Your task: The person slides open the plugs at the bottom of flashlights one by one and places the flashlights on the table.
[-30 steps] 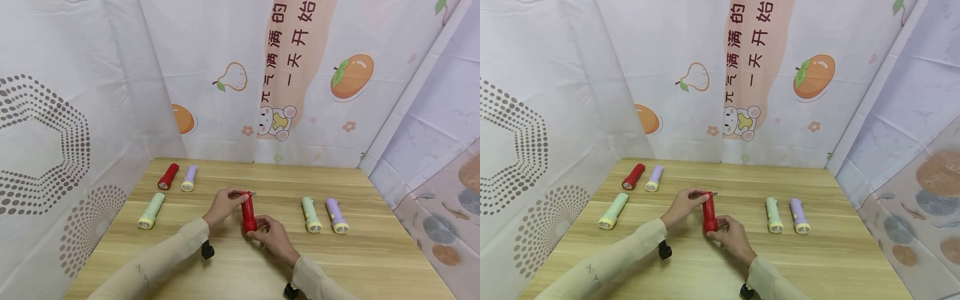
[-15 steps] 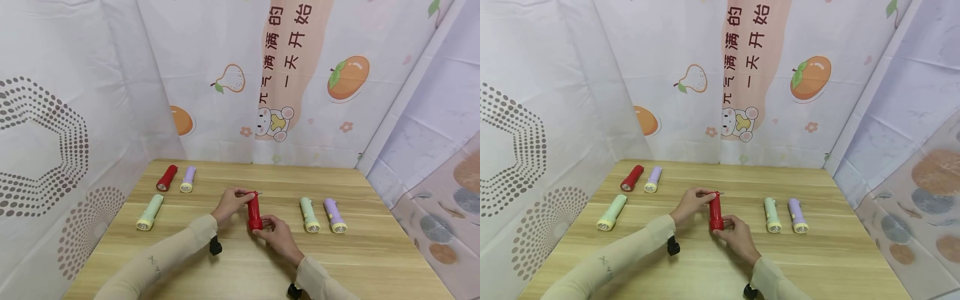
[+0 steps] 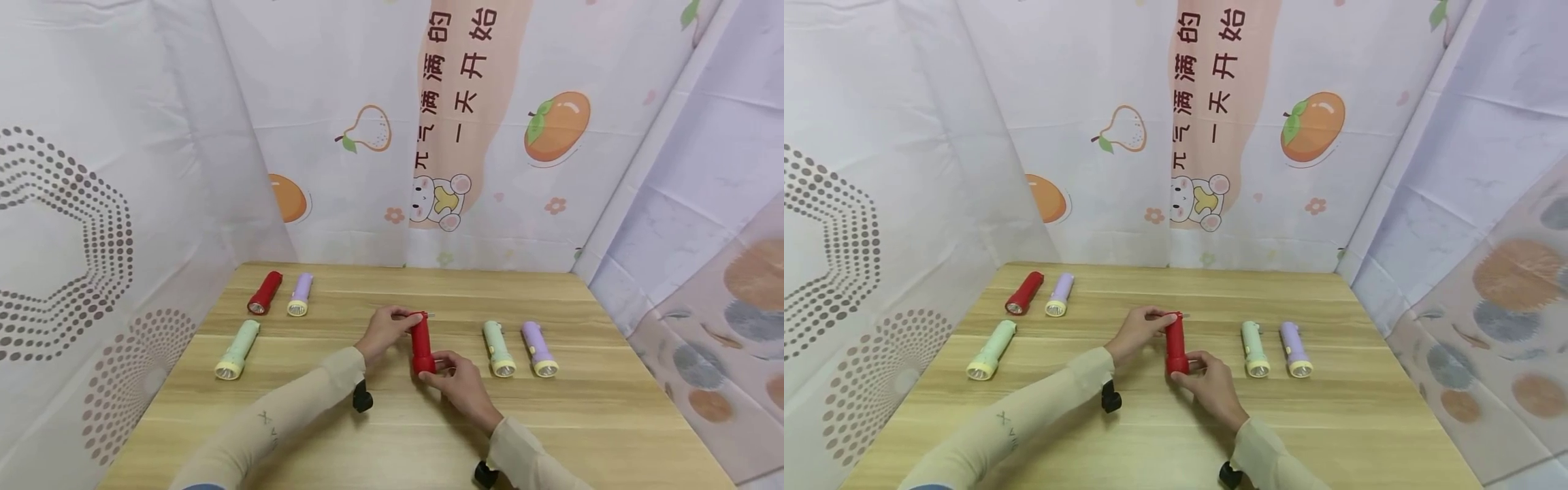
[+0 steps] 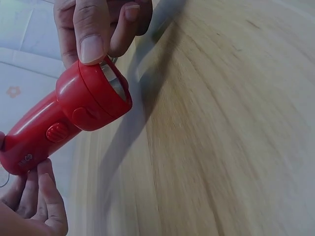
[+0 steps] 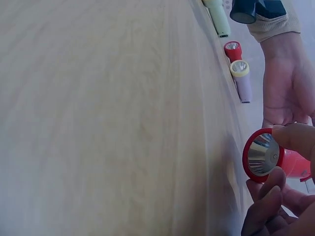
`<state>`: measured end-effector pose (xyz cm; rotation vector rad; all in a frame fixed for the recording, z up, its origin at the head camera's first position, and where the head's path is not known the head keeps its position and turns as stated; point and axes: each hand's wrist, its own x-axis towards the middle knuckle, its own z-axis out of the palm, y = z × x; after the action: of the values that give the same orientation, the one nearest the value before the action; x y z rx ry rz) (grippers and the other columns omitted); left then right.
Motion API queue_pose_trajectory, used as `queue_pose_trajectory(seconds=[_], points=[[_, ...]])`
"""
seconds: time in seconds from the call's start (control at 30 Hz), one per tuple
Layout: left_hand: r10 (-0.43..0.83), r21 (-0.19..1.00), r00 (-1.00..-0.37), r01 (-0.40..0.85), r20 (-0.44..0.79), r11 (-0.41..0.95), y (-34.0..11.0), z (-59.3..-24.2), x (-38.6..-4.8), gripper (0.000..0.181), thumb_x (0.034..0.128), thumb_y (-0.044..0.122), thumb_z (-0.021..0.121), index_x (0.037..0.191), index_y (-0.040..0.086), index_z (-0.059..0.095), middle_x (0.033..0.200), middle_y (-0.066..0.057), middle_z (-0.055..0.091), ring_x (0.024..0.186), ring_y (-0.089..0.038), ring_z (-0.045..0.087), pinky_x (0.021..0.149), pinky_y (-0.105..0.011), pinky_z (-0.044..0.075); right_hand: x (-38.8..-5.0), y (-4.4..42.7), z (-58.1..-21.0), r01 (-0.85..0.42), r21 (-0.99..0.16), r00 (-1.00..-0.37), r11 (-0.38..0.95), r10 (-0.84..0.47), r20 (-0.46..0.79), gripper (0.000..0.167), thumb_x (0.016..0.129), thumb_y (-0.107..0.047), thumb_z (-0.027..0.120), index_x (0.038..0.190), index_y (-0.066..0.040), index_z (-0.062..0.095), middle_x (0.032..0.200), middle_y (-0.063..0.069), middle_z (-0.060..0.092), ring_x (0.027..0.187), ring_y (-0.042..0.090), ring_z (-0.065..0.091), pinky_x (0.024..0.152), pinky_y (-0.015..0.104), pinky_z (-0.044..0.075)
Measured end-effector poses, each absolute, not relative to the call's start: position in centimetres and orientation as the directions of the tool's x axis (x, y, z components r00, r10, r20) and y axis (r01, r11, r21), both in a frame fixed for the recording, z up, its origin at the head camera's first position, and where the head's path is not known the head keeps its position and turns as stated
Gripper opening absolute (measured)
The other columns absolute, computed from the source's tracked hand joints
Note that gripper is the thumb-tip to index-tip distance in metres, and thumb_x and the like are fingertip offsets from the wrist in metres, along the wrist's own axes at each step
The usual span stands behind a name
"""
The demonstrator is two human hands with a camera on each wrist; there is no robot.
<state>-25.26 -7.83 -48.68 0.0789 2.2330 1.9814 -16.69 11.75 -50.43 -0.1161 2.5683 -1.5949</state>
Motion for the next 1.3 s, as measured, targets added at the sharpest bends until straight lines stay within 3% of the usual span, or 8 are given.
queue_pose_trajectory(seconds=[0.2,0.63,0.93,1.3], points=[[0.131,0.988,-0.986,-0.086,-0.103,0.131,-6.7,-49.0,-25.6,0.038,0.0920,0.036,0.079,0.114,0.007,0.070,0.100,-0.006,0.072,0.084,-0.020,0.071,0.083,-0.041,0.057,-16.8,12.6,-50.4,0.028,-0.887,-0.991,0.461,-0.100,-0.084,0.046,0.085,-0.028,0.087,0.121,-0.004,0.068,0.101,0.006,0.070,0.084,0.020,0.059,0.064,0.029,0.049],[0.182,0.991,-0.980,-0.057,-0.079,0.124,-4.3,-49.0,-26.2,0.038,0.0909,0.035,0.080,0.113,0.006,0.071,0.100,-0.005,0.073,0.086,-0.019,0.072,0.084,-0.043,0.058,-16.9,14.0,-50.2,0.053,-0.879,-0.995,0.474,-0.046,-0.085,0.042,0.085,-0.026,0.086,0.117,-0.004,0.070,0.097,0.005,0.070,0.084,0.019,0.059,0.066,0.030,0.048],[0.197,0.985,-0.976,-0.063,-0.095,0.161,-2.8,-49.1,-26.4,0.036,0.0913,0.031,0.080,0.114,0.005,0.072,0.097,-0.005,0.073,0.083,-0.019,0.070,0.069,-0.038,0.059,-16.8,15.0,-50.1,0.098,-0.879,-0.993,0.466,-0.016,-0.119,0.043,0.087,-0.027,0.085,0.119,-0.003,0.068,0.098,0.007,0.070,0.085,0.019,0.060,0.066,0.031,0.051],[0.213,0.987,-0.970,-0.086,-0.113,0.134,-1.6,-49.4,-26.7,0.033,0.0935,0.028,0.079,0.114,0.004,0.071,0.097,-0.006,0.071,0.082,-0.019,0.069,0.068,-0.036,0.059,-16.8,15.7,-49.7,0.113,-0.848,-0.993,0.519,0.029,-0.115,0.041,0.088,-0.026,0.083,0.119,-0.003,0.069,0.098,0.006,0.071,0.084,0.019,0.061,0.068,0.032,0.051]])
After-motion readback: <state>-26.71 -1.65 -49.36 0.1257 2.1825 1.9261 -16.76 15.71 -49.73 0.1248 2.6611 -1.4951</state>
